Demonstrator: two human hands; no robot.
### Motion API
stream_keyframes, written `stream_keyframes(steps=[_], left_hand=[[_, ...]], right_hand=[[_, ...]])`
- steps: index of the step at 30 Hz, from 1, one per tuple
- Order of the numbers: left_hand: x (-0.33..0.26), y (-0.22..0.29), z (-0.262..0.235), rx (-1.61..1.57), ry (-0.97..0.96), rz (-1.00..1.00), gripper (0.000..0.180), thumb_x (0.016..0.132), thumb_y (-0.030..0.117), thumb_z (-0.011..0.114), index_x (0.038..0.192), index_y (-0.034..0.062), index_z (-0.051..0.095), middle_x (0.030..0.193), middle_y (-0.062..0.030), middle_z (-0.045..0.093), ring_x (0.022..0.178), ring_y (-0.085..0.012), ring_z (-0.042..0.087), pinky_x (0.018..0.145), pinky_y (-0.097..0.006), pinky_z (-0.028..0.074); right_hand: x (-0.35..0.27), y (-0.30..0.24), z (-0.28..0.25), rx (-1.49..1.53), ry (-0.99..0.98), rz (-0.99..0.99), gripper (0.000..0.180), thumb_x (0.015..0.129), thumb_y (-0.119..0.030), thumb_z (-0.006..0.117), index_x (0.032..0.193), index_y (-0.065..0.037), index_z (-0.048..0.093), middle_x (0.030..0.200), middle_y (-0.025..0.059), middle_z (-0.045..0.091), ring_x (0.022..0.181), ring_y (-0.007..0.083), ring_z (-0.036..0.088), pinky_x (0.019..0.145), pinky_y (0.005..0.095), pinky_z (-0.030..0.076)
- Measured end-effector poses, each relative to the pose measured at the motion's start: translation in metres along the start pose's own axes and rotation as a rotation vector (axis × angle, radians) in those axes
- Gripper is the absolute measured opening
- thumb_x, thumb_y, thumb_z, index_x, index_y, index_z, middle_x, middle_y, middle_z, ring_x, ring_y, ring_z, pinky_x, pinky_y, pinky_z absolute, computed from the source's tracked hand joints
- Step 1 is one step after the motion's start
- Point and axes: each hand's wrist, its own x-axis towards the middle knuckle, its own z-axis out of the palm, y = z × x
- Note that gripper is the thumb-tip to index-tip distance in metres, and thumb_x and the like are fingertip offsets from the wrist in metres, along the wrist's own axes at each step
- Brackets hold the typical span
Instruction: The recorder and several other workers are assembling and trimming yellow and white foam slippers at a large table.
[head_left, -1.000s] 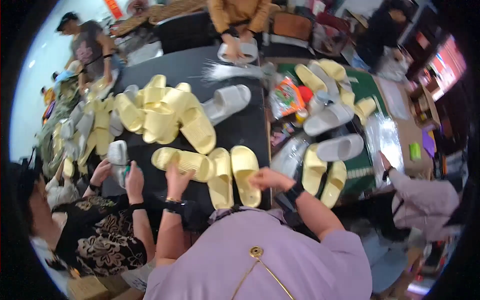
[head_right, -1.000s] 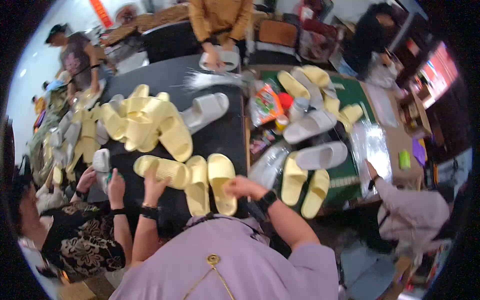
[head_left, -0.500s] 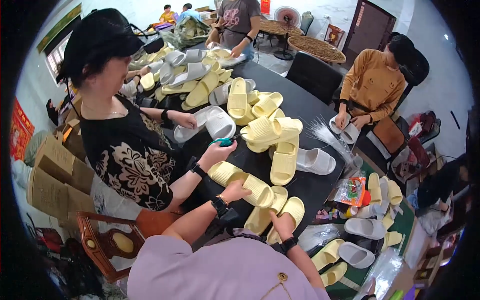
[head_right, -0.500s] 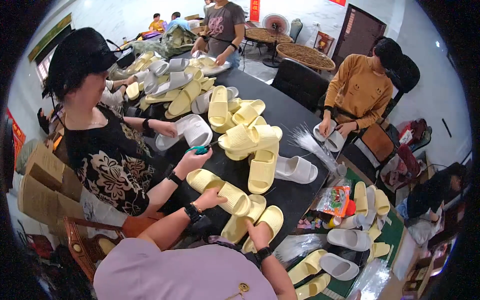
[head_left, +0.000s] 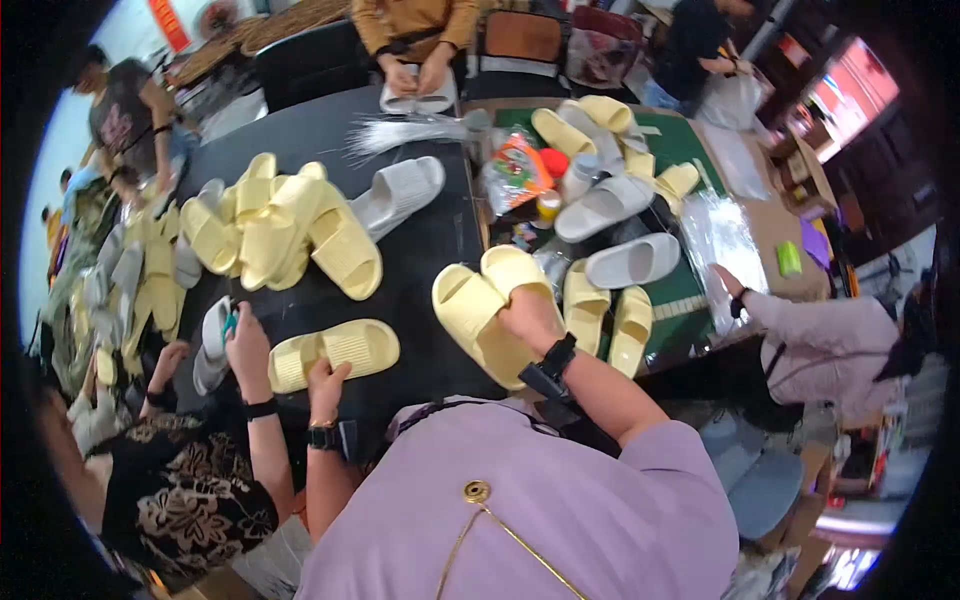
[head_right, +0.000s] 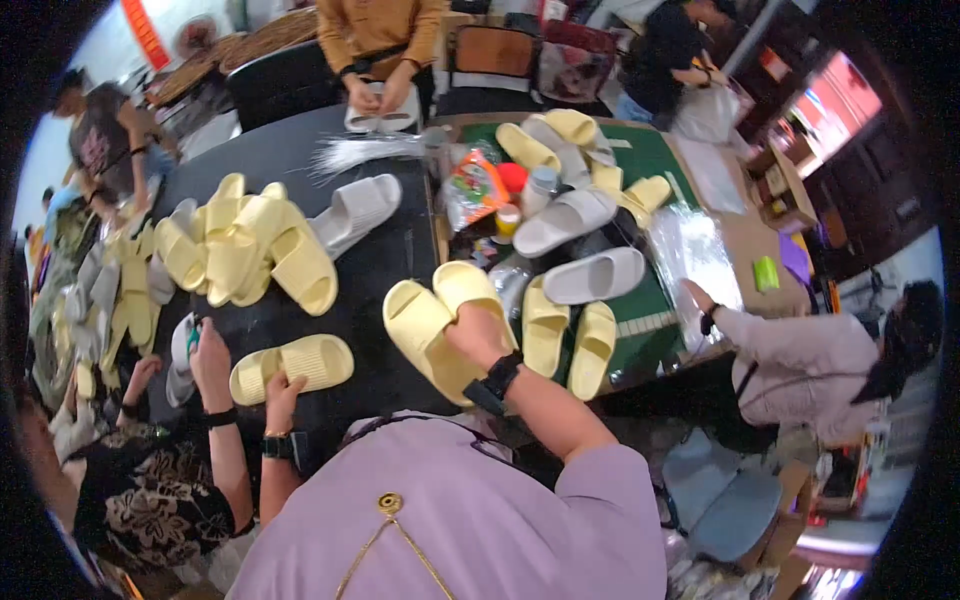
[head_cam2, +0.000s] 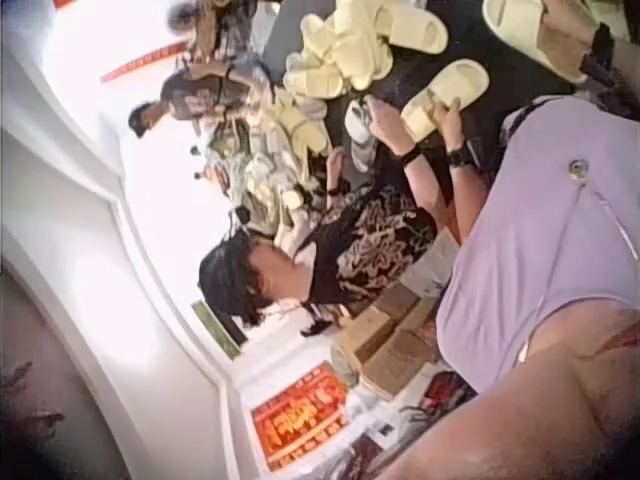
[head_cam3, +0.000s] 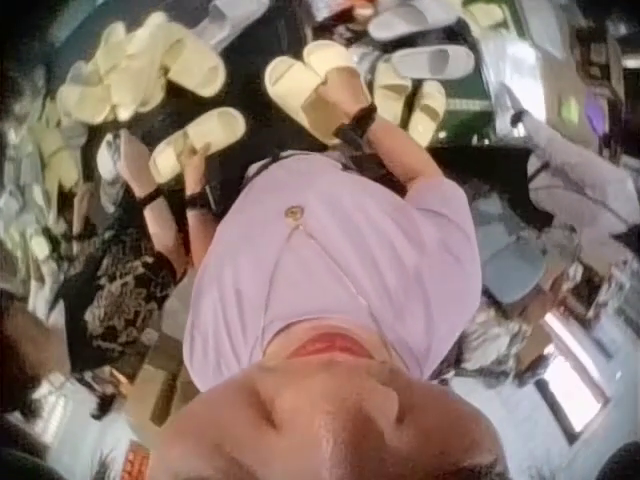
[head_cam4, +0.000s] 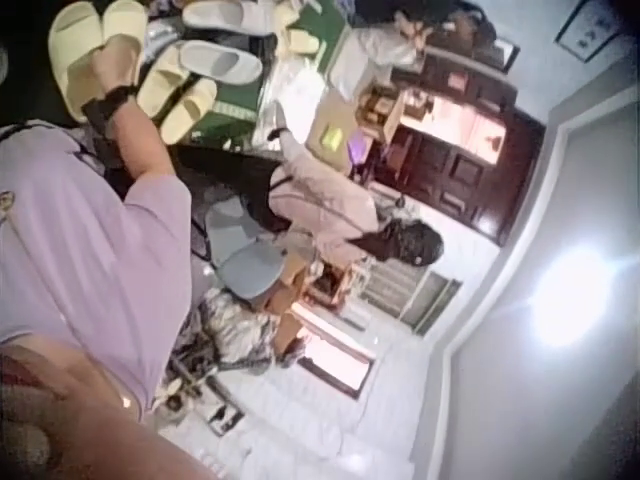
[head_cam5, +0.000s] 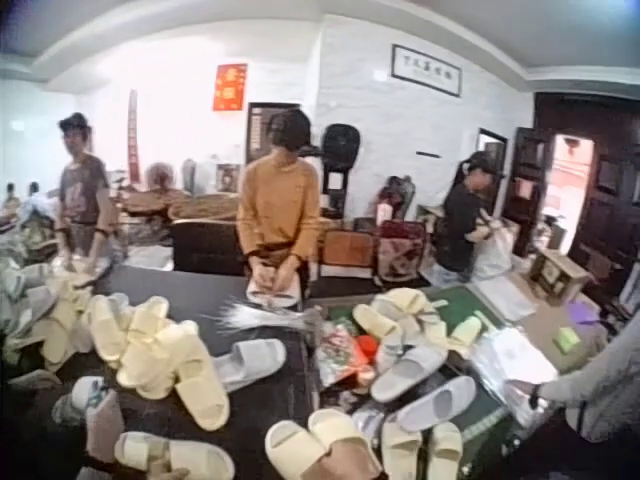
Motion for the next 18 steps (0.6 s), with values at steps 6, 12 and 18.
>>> stream_keyframes(steps=[6,12,18], left_hand=[[-0.010,0.049,0.010,0.112,-0.036,-0.003,0.019,0.081,0.012,0.064,0.089,-0.0049,0.062,0.071,-0.0007,0.058,0.064,-0.0103,0.049,0.058,-0.027,0.040],[-0.009,0.070,0.038,0.325,-0.142,0.220,0.027,0.075,0.017,0.070,0.079,-0.0061,0.058,0.059,-0.0130,0.054,0.056,-0.0150,0.050,0.052,-0.033,0.041],[-0.012,0.077,0.056,0.673,-0.276,0.347,0.036,0.069,0.016,0.074,0.095,-0.0039,0.058,0.084,-0.0217,0.060,0.077,-0.0355,0.059,0.067,-0.036,0.047]], right_hand=[[0.026,0.139,-0.099,-0.066,0.466,0.151,0.029,0.069,-0.022,0.066,0.082,0.004,0.065,0.078,0.0242,0.064,0.072,0.0382,0.062,0.068,0.0424,0.049],[0.063,0.224,-0.163,0.361,0.495,0.210,0.045,0.082,-0.036,0.064,0.109,-0.001,0.055,0.079,0.0042,0.059,0.064,0.0123,0.056,0.050,0.0247,0.045],[0.061,0.144,-0.134,1.126,0.371,0.214,0.063,0.087,-0.043,0.059,0.131,-0.003,0.040,0.106,0.0075,0.053,0.090,0.0165,0.054,0.069,0.0317,0.050]])
